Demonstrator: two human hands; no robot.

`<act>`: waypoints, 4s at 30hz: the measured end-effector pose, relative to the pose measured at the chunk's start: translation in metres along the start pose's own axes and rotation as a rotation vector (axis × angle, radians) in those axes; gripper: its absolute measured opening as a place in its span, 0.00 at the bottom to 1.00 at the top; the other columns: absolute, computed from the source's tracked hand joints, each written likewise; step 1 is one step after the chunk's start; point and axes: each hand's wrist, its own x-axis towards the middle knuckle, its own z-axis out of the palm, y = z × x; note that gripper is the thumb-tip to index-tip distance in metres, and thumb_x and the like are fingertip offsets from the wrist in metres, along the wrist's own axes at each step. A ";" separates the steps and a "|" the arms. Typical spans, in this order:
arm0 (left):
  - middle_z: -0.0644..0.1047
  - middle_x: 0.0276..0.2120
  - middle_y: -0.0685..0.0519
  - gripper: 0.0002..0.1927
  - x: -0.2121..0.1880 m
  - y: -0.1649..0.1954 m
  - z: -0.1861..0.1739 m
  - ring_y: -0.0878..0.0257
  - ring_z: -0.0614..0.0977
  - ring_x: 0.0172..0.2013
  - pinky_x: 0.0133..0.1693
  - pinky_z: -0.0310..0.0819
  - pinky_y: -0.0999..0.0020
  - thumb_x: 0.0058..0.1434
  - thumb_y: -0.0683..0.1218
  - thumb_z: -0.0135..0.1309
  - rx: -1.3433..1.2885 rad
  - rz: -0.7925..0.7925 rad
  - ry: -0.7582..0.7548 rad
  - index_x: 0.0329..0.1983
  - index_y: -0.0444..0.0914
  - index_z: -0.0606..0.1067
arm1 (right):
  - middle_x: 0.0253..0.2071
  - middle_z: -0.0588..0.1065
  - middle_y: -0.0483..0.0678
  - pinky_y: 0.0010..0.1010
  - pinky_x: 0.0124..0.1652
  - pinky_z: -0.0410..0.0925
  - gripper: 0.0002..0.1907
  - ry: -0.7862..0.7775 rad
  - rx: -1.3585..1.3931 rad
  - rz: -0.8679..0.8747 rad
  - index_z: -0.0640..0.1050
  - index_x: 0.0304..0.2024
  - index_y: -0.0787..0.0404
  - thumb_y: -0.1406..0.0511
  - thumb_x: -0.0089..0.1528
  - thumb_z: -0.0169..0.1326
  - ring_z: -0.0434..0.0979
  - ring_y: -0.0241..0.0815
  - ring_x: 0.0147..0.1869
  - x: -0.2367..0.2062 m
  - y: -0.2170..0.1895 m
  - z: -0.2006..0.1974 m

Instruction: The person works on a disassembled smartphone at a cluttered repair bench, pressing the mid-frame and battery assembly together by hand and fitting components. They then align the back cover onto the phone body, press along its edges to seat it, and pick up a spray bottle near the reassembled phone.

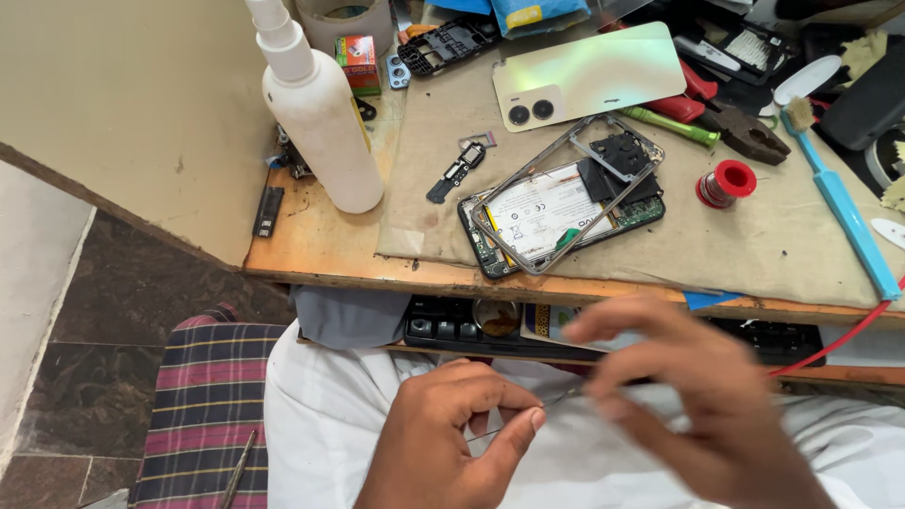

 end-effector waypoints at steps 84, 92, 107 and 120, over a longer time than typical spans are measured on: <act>0.83 0.30 0.51 0.09 0.067 -0.069 0.126 0.64 0.86 0.31 0.36 0.83 0.71 0.56 0.40 0.67 -0.243 0.362 0.172 0.40 0.40 0.83 | 0.39 0.82 0.47 0.26 0.36 0.73 0.08 0.314 -0.563 0.294 0.82 0.42 0.62 0.69 0.59 0.62 0.82 0.35 0.37 0.043 0.085 -0.080; 0.79 0.25 0.52 0.12 0.084 -0.071 0.126 0.62 0.83 0.26 0.31 0.80 0.67 0.57 0.47 0.67 -0.090 0.319 0.137 0.43 0.42 0.83 | 0.37 0.83 0.55 0.35 0.38 0.73 0.20 0.045 -1.022 0.858 0.82 0.51 0.61 0.64 0.57 0.70 0.83 0.49 0.37 0.056 0.130 -0.188; 0.78 0.28 0.50 0.24 0.103 0.003 0.040 0.55 0.82 0.27 0.26 0.76 0.58 0.58 0.54 0.64 0.654 0.244 0.101 0.53 0.38 0.79 | 0.41 0.76 0.48 0.34 0.33 0.71 0.24 0.242 -0.779 0.542 0.79 0.63 0.46 0.67 0.63 0.58 0.77 0.41 0.34 -0.001 0.064 -0.056; 0.80 0.34 0.46 0.08 0.153 0.038 0.036 0.51 0.84 0.39 0.35 0.79 0.59 0.54 0.39 0.57 0.874 0.115 -0.210 0.37 0.37 0.74 | 0.39 0.79 0.45 0.38 0.39 0.72 0.32 0.266 -0.882 0.372 0.82 0.56 0.45 0.75 0.51 0.55 0.79 0.47 0.39 0.009 0.066 -0.040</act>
